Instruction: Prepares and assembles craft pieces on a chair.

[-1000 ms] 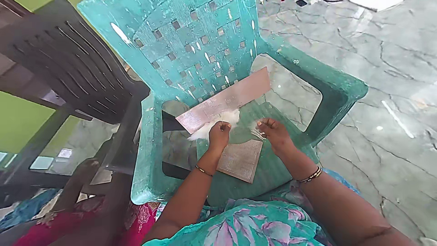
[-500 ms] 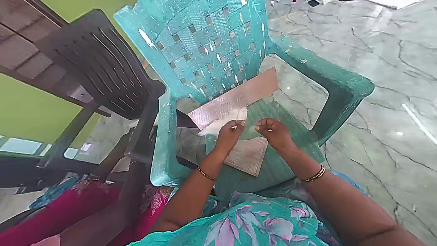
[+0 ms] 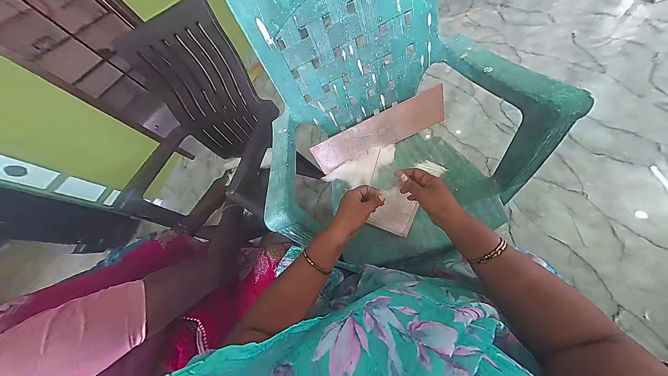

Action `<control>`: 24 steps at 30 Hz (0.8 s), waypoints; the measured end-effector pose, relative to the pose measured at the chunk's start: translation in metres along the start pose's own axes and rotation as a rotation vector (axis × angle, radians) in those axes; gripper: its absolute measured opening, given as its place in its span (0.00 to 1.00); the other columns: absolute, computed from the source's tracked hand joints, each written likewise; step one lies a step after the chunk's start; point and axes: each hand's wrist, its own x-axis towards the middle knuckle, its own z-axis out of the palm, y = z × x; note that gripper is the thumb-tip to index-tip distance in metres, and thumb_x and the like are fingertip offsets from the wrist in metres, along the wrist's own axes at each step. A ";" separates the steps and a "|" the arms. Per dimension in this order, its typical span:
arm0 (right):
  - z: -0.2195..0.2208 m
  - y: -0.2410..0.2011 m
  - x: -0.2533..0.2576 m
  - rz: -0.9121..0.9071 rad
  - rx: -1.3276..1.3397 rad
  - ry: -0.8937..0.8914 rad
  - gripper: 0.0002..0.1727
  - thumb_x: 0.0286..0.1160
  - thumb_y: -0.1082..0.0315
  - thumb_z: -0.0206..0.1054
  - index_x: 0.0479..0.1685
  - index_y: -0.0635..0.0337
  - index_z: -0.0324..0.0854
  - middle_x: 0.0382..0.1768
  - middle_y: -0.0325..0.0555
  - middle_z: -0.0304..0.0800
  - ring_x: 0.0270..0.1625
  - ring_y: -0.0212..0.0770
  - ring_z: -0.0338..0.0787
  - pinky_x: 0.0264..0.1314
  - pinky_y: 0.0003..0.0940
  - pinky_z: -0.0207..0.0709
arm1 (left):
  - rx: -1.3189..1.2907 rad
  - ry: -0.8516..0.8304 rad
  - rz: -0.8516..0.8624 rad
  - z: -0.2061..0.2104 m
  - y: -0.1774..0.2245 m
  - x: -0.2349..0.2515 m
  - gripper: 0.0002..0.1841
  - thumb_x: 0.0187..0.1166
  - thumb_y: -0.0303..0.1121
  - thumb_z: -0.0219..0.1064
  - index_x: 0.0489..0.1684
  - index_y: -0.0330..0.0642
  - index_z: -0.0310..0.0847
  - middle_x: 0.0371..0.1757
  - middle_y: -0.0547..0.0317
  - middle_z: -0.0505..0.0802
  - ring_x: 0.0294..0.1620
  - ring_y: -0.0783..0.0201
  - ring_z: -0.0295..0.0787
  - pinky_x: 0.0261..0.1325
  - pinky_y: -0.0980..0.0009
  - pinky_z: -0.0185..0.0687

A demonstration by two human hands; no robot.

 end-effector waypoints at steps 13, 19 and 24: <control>0.008 0.004 -0.014 -0.053 0.073 0.003 0.15 0.79 0.76 0.68 0.63 0.61 0.81 0.39 0.41 0.89 0.36 0.26 0.83 0.43 0.24 0.77 | -0.052 0.027 -0.062 0.001 0.003 -0.018 0.08 0.86 0.30 0.66 0.55 0.38 0.83 0.39 0.60 0.87 0.32 0.72 0.76 0.37 0.75 0.72; 0.005 0.018 0.005 -0.067 0.040 0.064 0.16 0.75 0.78 0.70 0.62 0.63 0.82 0.36 0.42 0.91 0.35 0.26 0.86 0.44 0.25 0.81 | -0.022 0.044 -0.132 0.001 -0.006 -0.011 0.07 0.86 0.34 0.67 0.51 0.42 0.84 0.39 0.60 0.89 0.30 0.72 0.77 0.36 0.76 0.73; 0.003 0.035 0.022 -0.001 -0.161 0.041 0.20 0.78 0.74 0.69 0.68 0.62 0.78 0.41 0.48 0.92 0.37 0.31 0.87 0.46 0.31 0.80 | -0.039 0.053 -0.183 0.007 -0.029 0.006 0.07 0.85 0.31 0.67 0.52 0.38 0.82 0.38 0.57 0.90 0.28 0.71 0.78 0.32 0.75 0.72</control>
